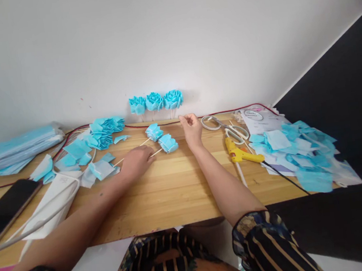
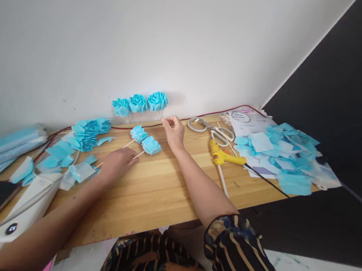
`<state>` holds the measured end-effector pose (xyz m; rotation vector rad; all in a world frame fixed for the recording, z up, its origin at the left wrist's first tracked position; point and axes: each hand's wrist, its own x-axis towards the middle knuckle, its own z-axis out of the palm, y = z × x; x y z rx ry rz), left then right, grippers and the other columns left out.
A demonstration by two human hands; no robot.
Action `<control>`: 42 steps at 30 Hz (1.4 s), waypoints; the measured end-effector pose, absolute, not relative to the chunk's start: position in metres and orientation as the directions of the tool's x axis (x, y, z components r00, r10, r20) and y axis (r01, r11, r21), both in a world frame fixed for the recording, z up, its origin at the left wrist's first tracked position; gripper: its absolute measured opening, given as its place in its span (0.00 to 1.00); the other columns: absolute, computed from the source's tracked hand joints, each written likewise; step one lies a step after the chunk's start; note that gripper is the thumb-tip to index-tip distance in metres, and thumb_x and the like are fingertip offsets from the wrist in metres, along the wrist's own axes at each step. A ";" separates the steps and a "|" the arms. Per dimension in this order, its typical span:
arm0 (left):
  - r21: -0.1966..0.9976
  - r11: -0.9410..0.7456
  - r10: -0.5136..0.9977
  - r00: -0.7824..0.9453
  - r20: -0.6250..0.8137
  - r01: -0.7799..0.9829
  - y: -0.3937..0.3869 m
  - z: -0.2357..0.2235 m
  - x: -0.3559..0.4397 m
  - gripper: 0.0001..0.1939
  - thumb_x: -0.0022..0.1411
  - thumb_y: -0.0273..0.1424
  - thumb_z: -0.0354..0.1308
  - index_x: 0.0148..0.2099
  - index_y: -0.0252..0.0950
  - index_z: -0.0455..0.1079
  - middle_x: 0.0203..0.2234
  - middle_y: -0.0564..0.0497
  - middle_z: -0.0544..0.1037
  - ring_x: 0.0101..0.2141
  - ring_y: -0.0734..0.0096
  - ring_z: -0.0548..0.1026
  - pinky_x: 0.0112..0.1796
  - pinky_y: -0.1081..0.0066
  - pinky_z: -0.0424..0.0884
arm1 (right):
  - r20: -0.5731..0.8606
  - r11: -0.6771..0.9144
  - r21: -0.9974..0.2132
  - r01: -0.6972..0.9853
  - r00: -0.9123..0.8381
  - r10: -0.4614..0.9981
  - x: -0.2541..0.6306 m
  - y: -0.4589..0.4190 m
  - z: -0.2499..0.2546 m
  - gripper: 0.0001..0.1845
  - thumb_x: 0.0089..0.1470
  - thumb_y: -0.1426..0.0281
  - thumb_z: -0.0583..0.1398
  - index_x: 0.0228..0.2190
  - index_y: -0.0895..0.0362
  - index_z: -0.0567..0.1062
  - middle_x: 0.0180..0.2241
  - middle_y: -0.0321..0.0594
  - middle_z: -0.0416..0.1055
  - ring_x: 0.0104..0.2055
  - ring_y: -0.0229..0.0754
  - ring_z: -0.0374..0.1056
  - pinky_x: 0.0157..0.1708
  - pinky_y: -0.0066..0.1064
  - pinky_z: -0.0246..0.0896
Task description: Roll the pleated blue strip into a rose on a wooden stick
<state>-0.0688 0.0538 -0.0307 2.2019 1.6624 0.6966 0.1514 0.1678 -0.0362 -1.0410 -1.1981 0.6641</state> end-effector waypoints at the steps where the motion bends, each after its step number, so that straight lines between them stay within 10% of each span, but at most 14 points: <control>1: 0.540 -0.278 0.959 0.199 0.202 0.794 0.055 -0.033 -0.069 0.09 0.62 0.37 0.60 0.30 0.39 0.74 0.30 0.47 0.80 0.32 0.60 0.76 0.33 0.68 0.66 | 0.416 0.406 -0.909 0.096 0.275 0.867 0.151 0.168 -0.036 0.18 0.53 0.52 0.65 0.28 0.53 0.70 0.25 0.29 0.68 0.29 0.37 0.64 0.35 0.30 0.61; 13: 0.922 -0.307 0.952 0.065 0.300 0.235 0.080 0.004 -0.044 0.19 0.59 0.49 0.63 0.35 0.36 0.73 0.24 0.53 0.74 0.25 0.73 0.68 0.29 0.72 0.66 | 0.279 0.368 -0.892 -0.261 0.322 0.905 0.150 0.161 -0.019 0.26 0.53 0.43 0.65 0.27 0.54 0.73 0.22 0.31 0.69 0.27 0.37 0.68 0.33 0.30 0.68; 17: 0.935 -0.341 0.940 0.001 0.342 0.093 0.088 0.002 -0.036 0.20 0.56 0.49 0.67 0.34 0.36 0.73 0.27 0.52 0.77 0.29 0.71 0.72 0.34 0.69 0.70 | 0.414 0.413 -0.840 -0.353 0.076 0.907 0.145 0.149 -0.006 0.37 0.58 0.37 0.58 0.48 0.56 0.79 0.47 0.49 0.82 0.51 0.48 0.79 0.51 0.41 0.74; 24: 0.932 -0.362 0.931 -0.057 0.361 -0.016 0.085 -0.013 -0.040 0.21 0.54 0.50 0.70 0.32 0.37 0.75 0.28 0.50 0.80 0.33 0.65 0.76 0.39 0.66 0.74 | 0.612 0.555 -0.791 -0.259 -0.356 0.706 0.131 0.119 0.016 0.75 0.37 0.36 0.72 0.75 0.44 0.45 0.72 0.51 0.60 0.75 0.55 0.56 0.69 0.50 0.59; 42: 0.937 -0.348 0.938 -0.008 0.348 -0.025 0.089 -0.021 -0.041 0.22 0.50 0.52 0.73 0.29 0.37 0.77 0.30 0.47 0.83 0.37 0.57 0.79 0.46 0.60 0.75 | 0.626 0.633 -0.765 -0.121 -0.372 0.685 0.121 0.092 0.029 0.70 0.49 0.49 0.74 0.76 0.43 0.38 0.57 0.48 0.76 0.61 0.57 0.74 0.62 0.53 0.71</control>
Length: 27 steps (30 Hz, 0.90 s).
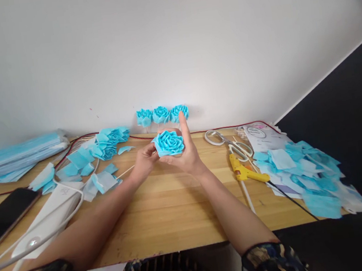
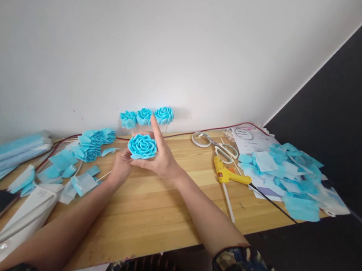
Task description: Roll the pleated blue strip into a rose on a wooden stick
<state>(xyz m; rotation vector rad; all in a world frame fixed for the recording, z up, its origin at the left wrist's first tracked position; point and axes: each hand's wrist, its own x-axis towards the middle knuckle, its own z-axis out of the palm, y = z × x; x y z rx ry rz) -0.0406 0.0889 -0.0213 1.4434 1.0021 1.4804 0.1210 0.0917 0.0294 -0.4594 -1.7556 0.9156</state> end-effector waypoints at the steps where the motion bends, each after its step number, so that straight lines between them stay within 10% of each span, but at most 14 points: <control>1: 0.937 -0.350 0.937 -0.015 0.349 -0.021 0.089 -0.021 -0.040 0.22 0.50 0.51 0.73 0.30 0.37 0.77 0.30 0.47 0.83 0.37 0.57 0.79 0.47 0.59 0.75 | 0.630 0.644 -0.758 -0.104 -0.370 0.683 0.120 0.091 0.030 0.69 0.49 0.48 0.73 0.76 0.43 0.38 0.56 0.47 0.76 0.61 0.57 0.74 0.61 0.53 0.71; 16: 0.932 -0.362 0.929 -0.080 0.361 0.008 0.090 -0.030 -0.044 0.13 0.54 0.41 0.73 0.33 0.37 0.78 0.32 0.49 0.84 0.34 0.63 0.78 0.44 0.64 0.77 | 0.663 0.693 -0.720 -0.044 -0.336 0.669 0.114 0.088 0.025 0.60 0.56 0.54 0.70 0.76 0.39 0.40 0.52 0.41 0.79 0.57 0.56 0.76 0.63 0.54 0.69; 27: 0.913 -0.406 0.913 -0.054 0.404 -0.039 0.092 -0.028 -0.046 0.19 0.55 0.47 0.72 0.34 0.36 0.78 0.32 0.48 0.83 0.35 0.62 0.78 0.42 0.64 0.76 | 0.667 0.665 -0.723 -0.187 -0.437 0.603 0.121 0.096 0.018 0.73 0.46 0.46 0.74 0.75 0.37 0.34 0.73 0.46 0.57 0.75 0.58 0.55 0.70 0.57 0.59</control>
